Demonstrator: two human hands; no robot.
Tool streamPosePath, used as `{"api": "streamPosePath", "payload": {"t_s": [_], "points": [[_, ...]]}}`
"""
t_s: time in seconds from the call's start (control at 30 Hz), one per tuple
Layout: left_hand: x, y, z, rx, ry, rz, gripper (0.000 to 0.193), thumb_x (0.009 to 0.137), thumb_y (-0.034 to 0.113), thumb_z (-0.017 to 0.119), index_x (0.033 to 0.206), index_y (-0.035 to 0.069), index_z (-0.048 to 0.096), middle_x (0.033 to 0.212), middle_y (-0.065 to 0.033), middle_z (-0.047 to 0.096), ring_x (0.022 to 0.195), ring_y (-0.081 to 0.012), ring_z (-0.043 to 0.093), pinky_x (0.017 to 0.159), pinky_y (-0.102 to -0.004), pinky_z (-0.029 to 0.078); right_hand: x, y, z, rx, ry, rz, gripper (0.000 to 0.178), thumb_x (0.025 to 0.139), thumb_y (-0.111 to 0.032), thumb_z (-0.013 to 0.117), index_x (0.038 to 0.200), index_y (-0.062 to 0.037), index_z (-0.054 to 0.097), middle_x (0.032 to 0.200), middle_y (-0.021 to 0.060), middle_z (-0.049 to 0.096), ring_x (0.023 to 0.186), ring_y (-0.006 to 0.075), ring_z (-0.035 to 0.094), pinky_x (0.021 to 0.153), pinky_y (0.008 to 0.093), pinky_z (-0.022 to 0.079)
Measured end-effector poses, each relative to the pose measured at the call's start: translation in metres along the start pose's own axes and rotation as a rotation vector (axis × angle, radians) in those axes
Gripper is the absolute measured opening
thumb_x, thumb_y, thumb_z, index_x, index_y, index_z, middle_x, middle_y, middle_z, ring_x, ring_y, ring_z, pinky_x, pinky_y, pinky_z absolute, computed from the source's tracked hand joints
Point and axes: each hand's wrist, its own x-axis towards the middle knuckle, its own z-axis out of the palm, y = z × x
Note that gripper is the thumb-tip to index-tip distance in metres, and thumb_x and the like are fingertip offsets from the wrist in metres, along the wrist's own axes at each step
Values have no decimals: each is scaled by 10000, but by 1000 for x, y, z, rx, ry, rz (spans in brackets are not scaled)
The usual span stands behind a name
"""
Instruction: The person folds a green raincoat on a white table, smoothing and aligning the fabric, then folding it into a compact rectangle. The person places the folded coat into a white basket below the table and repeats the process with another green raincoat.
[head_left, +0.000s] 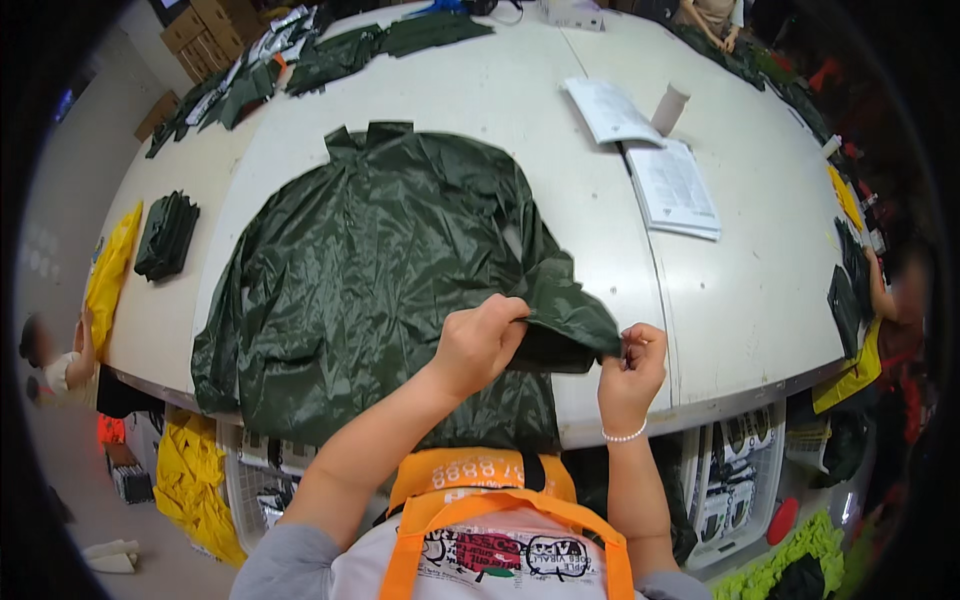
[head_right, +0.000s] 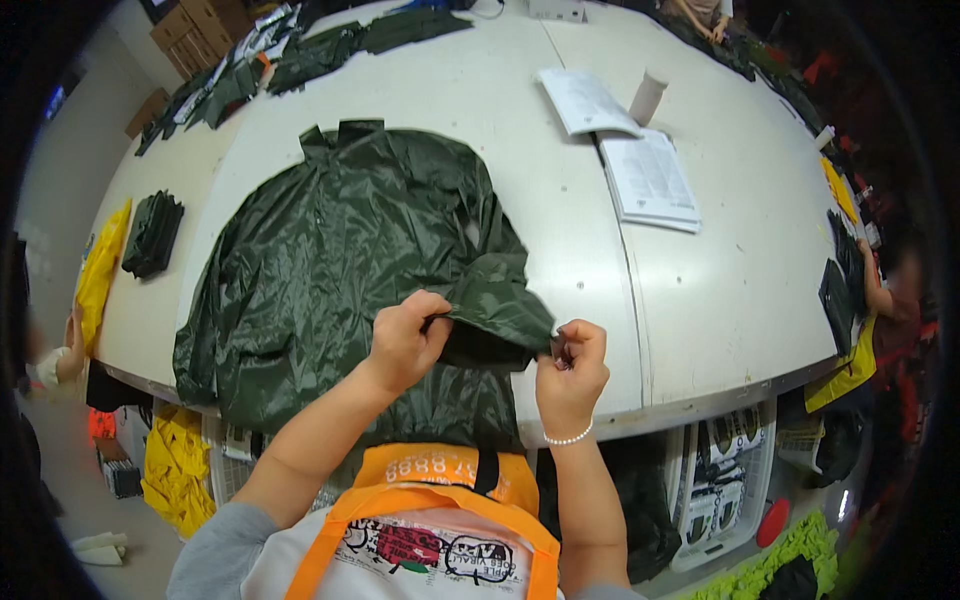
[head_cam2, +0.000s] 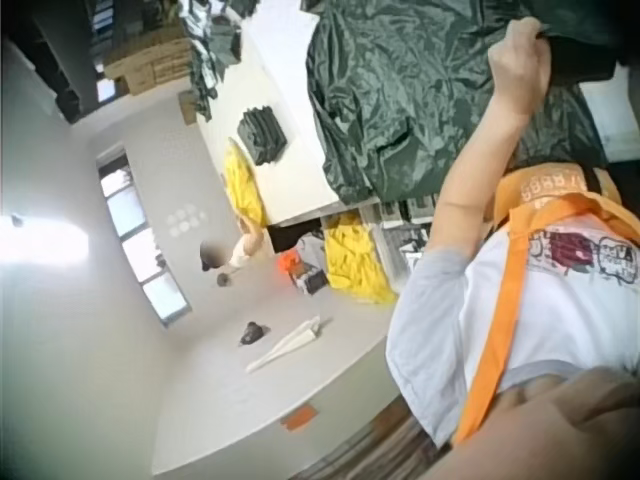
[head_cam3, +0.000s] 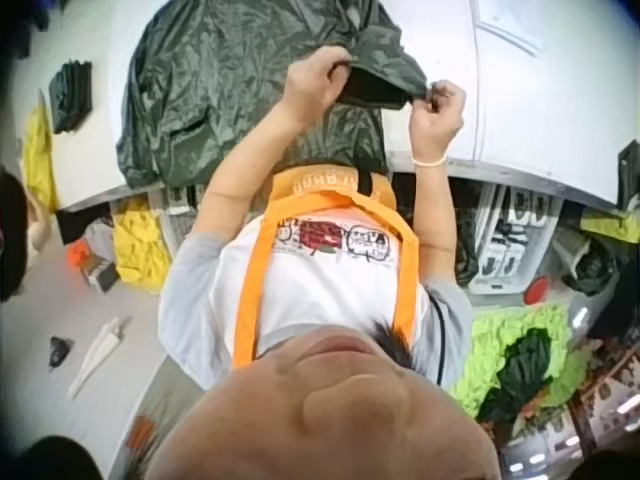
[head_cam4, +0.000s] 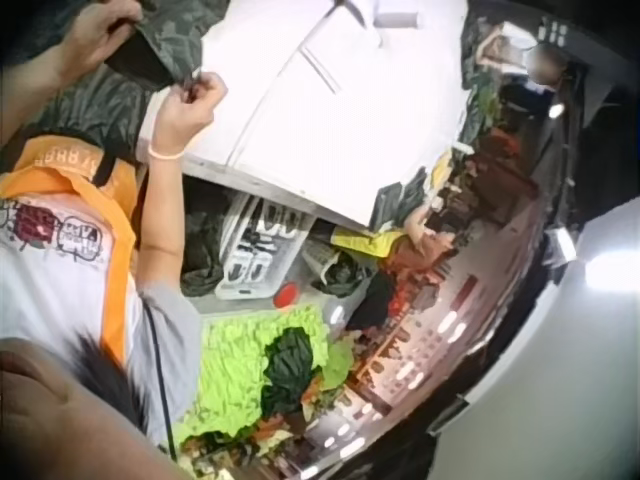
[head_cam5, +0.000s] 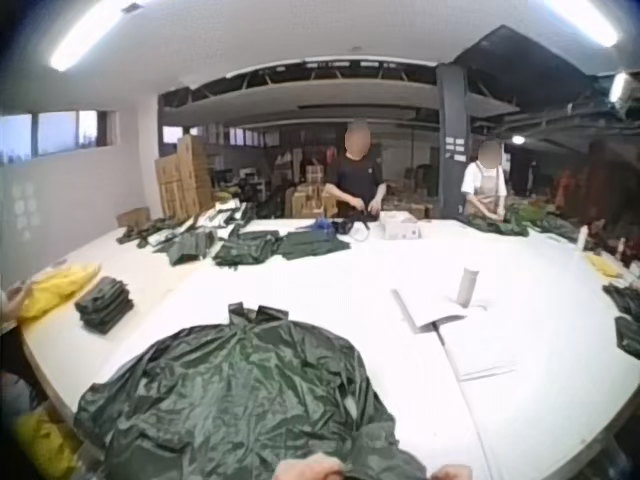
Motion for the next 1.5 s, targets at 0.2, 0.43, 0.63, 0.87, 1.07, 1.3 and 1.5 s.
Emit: {"api": "streamPosePath", "payload": {"t_s": [0.2, 0.43, 0.63, 0.87, 1.07, 1.3, 1.5], "points": [[24, -4, 6, -209, 108, -254, 200, 792, -62, 621, 954, 23, 541, 744, -69, 616, 603, -111, 597, 558, -234, 470, -1, -15, 10, 86, -148, 64, 236, 757, 28, 723, 866, -18, 518, 644, -25, 496, 556, 23, 381, 481, 178, 313], [23, 3, -1, -13, -41, -84, 271, 641, -61, 661, 885, 29, 586, 718, -123, 616, 598, -280, 621, 543, -310, 483, 12, -31, -1, 318, 2, 353, 207, 850, 76, 531, 1010, -14, 434, 701, 35, 527, 470, 68, 488, 411, 205, 419], [34, 10, 18, -348, 35, -507, 207, 771, -60, 603, 939, 14, 507, 684, -128, 616, 543, -161, 592, 525, -260, 440, -11, -11, 4, 76, -61, 103, 202, 802, 57, 619, 923, -27, 481, 721, 21, 520, 534, 47, 436, 479, 192, 369], [27, -6, -1, 128, 24, -110, 281, 660, -70, 674, 878, 51, 542, 787, -96, 602, 673, -252, 607, 561, -324, 472, 16, -17, -40, -51, -94, 127, 182, 746, 96, 588, 779, -36, 467, 620, -24, 424, 527, 44, 366, 482, 201, 321], [30, -1, 1, -77, 57, -38, 277, 617, -84, 708, 818, 33, 556, 779, -98, 605, 692, -281, 606, 597, -334, 491, 0, -30, -56, -58, -411, 216, 288, 794, 32, 639, 1006, -26, 454, 677, -4, 454, 582, 54, 401, 543, 199, 347], [19, -4, 1, -129, 54, 24, 269, 597, -103, 713, 778, 25, 561, 759, -103, 624, 675, -255, 620, 580, -310, 494, 16, -46, -32, 40, -456, 147, 161, 933, -54, 514, 1066, 24, 467, 896, 76, 568, 727, 83, 520, 647, 214, 424], [21, 1, -4, -112, 1, 66, 270, 592, -92, 725, 774, 33, 569, 757, -92, 629, 660, -244, 618, 554, -302, 486, 19, -55, -13, 71, -501, 116, 156, 919, -78, 572, 1023, 27, 522, 839, 69, 606, 688, 90, 554, 619, 209, 441]]}}
